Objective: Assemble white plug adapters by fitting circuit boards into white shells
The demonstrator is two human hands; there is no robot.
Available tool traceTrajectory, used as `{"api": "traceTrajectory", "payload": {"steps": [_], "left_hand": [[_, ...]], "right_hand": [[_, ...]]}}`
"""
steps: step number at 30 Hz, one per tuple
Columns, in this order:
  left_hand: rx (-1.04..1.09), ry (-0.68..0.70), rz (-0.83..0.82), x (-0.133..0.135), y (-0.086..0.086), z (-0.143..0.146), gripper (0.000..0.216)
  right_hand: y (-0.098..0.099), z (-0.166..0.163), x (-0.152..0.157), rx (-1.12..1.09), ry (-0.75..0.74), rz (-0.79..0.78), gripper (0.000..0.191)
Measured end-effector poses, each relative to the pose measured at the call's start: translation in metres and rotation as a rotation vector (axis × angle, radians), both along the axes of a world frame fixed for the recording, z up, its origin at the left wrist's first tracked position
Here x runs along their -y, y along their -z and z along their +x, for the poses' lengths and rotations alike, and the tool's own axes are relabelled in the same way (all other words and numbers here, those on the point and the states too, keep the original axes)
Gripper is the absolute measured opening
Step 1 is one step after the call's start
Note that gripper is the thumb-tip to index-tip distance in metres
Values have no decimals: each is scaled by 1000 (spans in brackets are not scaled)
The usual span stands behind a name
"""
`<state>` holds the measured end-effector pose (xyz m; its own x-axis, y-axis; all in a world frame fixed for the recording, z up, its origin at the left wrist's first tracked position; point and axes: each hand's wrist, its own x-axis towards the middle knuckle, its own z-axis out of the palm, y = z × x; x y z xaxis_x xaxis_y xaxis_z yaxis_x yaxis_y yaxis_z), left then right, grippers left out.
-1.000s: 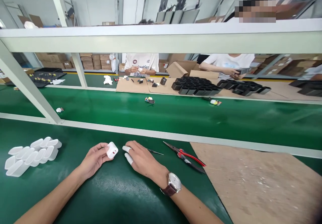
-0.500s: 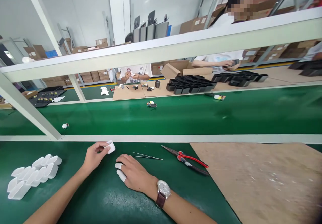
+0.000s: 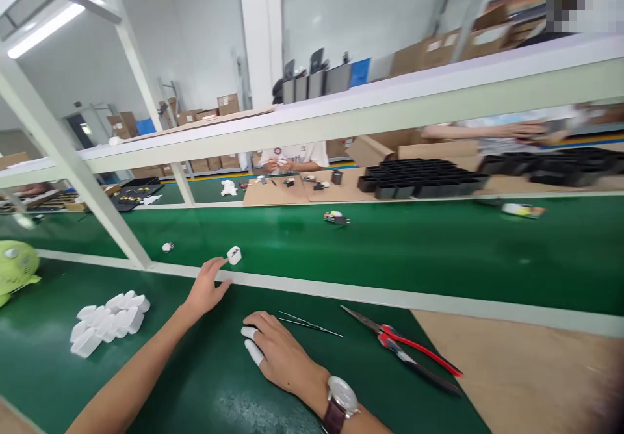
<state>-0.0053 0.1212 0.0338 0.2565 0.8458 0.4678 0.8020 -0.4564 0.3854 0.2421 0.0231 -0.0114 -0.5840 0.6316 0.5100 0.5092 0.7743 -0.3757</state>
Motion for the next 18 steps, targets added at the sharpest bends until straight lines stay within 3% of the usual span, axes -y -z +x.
{"api": "traceTrajectory", "payload": {"steps": [3,6,8,11,15,18], "left_hand": [[-126,-54,31,37,-12,-40,51],[-203,-198,67,66,-29,-94,37],[-225,-295,79,80,-36,-130,23],[-304,-420,67,89,-38,-169,25],[-426,-447,39,79,-30,-175,27],[-354,-282,29,68,-26,-146,28]], "right_hand": [[2,0,-1,-21,-15,11,25],[4,1,-2,-16,-26,6,24],[3,1,0,-8,-27,6,23],[-1,0,3,4,-33,22,24],[-8,5,4,40,30,63,28],[-10,24,0,130,206,98,32]]}}
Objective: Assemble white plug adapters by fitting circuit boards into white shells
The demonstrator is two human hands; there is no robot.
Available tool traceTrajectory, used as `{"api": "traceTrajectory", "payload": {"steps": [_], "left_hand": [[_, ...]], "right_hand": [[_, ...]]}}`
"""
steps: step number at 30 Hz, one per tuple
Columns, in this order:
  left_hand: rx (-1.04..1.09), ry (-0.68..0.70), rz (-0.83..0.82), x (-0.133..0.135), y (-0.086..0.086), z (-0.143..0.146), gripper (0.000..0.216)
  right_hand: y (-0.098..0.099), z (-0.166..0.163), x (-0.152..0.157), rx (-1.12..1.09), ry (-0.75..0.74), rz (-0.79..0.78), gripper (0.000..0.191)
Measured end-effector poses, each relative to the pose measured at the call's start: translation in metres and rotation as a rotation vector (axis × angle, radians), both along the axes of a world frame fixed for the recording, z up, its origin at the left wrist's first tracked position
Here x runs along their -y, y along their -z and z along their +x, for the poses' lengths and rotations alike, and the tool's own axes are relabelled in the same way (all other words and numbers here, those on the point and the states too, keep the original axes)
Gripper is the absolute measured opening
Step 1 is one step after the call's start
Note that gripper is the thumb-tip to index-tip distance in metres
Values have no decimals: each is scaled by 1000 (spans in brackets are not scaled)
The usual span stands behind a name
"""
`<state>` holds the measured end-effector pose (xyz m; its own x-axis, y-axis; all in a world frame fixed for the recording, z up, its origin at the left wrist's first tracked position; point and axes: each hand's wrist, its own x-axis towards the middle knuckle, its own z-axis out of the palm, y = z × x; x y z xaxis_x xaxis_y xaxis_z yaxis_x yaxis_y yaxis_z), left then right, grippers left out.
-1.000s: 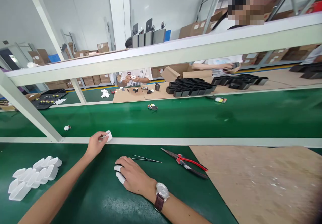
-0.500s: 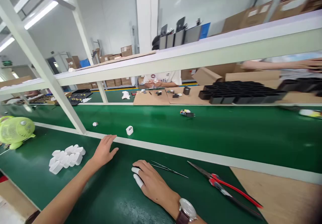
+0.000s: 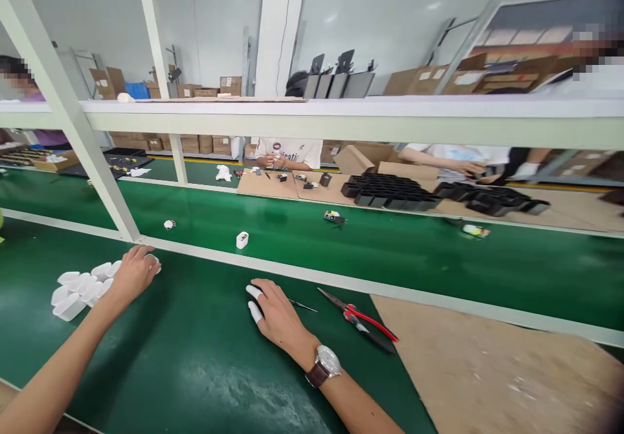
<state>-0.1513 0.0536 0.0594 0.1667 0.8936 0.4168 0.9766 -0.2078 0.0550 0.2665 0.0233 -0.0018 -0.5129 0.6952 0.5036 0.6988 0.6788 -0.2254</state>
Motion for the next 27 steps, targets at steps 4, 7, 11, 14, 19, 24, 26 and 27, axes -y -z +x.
{"api": "traceTrajectory", "payload": {"steps": [4,7,11,14,19,24,26,27], "left_hand": [[204,471,-163,-1,8,62,30],[298,637,-282,6,21,101,20],[420,586,-359,13,43,123,47],[501,537,-414,17,57,122,66],[602,506,-460,22,69,115,76],[637,502,-447,21,74,116,78],[638,505,-443,21,73,117,79],[638,504,-446,22,73,118,80]], "right_hand": [[4,43,1,95,164,-14,33],[8,68,11,106,215,-21,32],[9,76,19,112,247,-24,33],[7,71,16,123,250,-40,34],[4,65,6,157,238,-95,37],[6,71,6,167,222,-129,47],[6,73,7,161,206,-130,49],[5,73,7,157,197,-127,50]]}}
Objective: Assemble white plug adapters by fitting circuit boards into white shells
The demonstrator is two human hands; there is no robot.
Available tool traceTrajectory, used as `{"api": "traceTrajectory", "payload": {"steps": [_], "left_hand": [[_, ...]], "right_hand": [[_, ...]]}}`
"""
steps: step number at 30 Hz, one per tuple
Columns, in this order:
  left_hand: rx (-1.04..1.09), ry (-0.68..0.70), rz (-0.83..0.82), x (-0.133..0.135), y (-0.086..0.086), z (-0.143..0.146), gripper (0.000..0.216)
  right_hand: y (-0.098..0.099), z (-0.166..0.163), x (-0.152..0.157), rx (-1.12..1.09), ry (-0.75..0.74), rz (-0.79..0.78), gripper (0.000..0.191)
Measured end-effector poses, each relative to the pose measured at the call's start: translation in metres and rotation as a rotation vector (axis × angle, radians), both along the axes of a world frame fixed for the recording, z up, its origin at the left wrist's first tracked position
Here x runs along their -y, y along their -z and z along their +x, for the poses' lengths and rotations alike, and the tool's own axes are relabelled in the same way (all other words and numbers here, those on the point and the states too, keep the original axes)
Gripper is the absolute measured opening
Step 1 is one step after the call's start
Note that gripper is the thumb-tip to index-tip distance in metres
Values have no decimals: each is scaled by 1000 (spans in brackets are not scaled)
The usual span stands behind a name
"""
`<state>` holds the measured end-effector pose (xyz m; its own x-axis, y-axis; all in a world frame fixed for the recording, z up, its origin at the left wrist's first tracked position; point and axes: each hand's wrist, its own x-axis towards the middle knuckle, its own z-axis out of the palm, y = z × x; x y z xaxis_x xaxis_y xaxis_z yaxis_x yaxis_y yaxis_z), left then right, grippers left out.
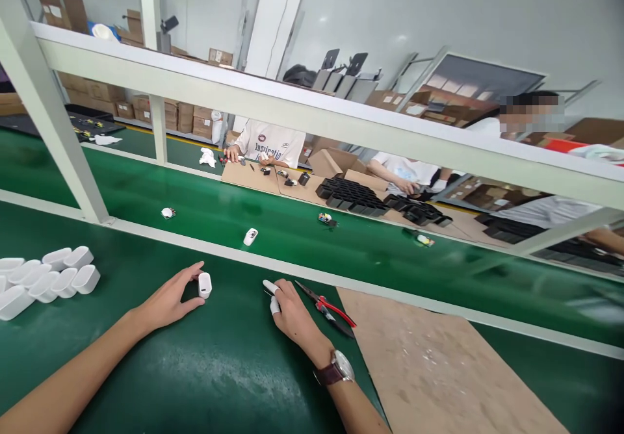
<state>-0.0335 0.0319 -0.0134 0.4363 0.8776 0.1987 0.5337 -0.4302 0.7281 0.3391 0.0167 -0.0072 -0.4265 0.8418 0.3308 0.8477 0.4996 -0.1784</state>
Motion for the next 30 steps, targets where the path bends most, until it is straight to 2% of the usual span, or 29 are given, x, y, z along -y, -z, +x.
{"api": "traceTrajectory", "payload": {"steps": [4,8,12,15,18,20,23,27,30], "left_hand": [[-13,-4,-7,3,-6,3,83],[-53,6,59,5,-12,7,80],[-58,-111,141,5,-9,12,72],[-99,-231,180,7,-6,14,67],[-69,-182,183,2,-12,11,70],[-29,-157,198,-15,-20,6,58],[-54,-305,220,-63,-32,-4,49],[-112,-461,185,-139,-35,-12,68],[-145,-509,147,-175,-33,-3,77]], "right_hand": [[-7,-18,-1,-43,-51,24,44],[-13,-58,-7,-158,-184,28,35],[-9,-90,-16,-173,-318,46,36],[-2,-98,-22,-196,-342,78,35],[2,-97,-24,-273,-328,81,31],[4,-96,-24,-303,-317,77,29],[6,-95,-24,-316,-293,70,28],[6,-96,-24,-344,-269,60,27],[6,-96,-23,-345,-242,49,25]]}}
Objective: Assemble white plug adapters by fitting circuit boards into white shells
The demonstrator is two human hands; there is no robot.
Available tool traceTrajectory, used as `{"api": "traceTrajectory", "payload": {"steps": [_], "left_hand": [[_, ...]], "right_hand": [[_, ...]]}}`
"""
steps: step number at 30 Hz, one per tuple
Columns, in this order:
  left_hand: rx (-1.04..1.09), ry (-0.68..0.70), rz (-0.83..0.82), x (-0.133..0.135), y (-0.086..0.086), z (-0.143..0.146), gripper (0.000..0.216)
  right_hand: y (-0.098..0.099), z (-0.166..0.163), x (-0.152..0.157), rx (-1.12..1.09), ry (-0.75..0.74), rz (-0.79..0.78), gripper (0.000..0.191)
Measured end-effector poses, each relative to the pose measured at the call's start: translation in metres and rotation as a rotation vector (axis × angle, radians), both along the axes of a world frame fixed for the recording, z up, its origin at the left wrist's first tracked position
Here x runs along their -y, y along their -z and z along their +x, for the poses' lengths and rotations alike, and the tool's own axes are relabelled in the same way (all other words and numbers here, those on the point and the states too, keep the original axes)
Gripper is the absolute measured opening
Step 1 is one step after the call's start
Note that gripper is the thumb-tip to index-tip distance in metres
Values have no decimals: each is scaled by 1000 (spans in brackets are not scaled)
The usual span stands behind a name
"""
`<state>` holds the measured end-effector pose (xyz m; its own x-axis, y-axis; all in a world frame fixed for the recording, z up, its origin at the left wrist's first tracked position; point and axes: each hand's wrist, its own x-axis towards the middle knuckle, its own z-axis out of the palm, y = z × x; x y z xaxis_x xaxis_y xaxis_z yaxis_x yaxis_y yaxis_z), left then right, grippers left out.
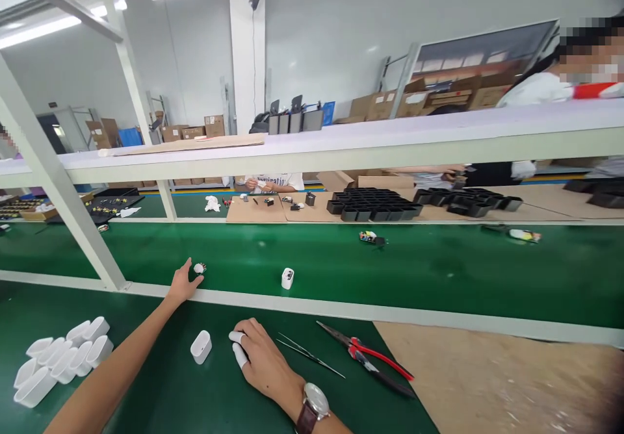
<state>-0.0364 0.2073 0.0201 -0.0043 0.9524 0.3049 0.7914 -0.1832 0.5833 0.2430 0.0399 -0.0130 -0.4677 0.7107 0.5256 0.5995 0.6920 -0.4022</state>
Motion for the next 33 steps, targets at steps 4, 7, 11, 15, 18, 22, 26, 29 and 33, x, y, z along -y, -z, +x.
{"api": "traceTrajectory", "payload": {"steps": [4,7,11,15,18,22,26,29,33], "left_hand": [[-19,53,-35,-13,-6,30,74],[-31,200,-80,5,-12,56,70],[-60,442,-160,55,-20,78,74],[-56,539,-216,94,-34,68,58],[-8,501,-206,107,-41,42,50],[109,519,-275,130,-30,6,61],[194,541,-348,159,-10,-4,77],[149,499,-334,170,-5,0,56],[129,440,-322,173,-5,1,56]], "right_hand": [[3,1,0,-4,35,5,28],[7,0,-2,-56,142,32,44],[7,-3,-4,-84,269,-14,71],[2,-3,-3,0,228,-64,63],[-3,-1,0,35,159,-72,40],[-9,-4,3,69,111,-65,47],[-15,-10,2,166,100,-61,50],[-17,-8,1,111,18,-87,28],[-15,-1,1,-4,-21,-125,38]]}}
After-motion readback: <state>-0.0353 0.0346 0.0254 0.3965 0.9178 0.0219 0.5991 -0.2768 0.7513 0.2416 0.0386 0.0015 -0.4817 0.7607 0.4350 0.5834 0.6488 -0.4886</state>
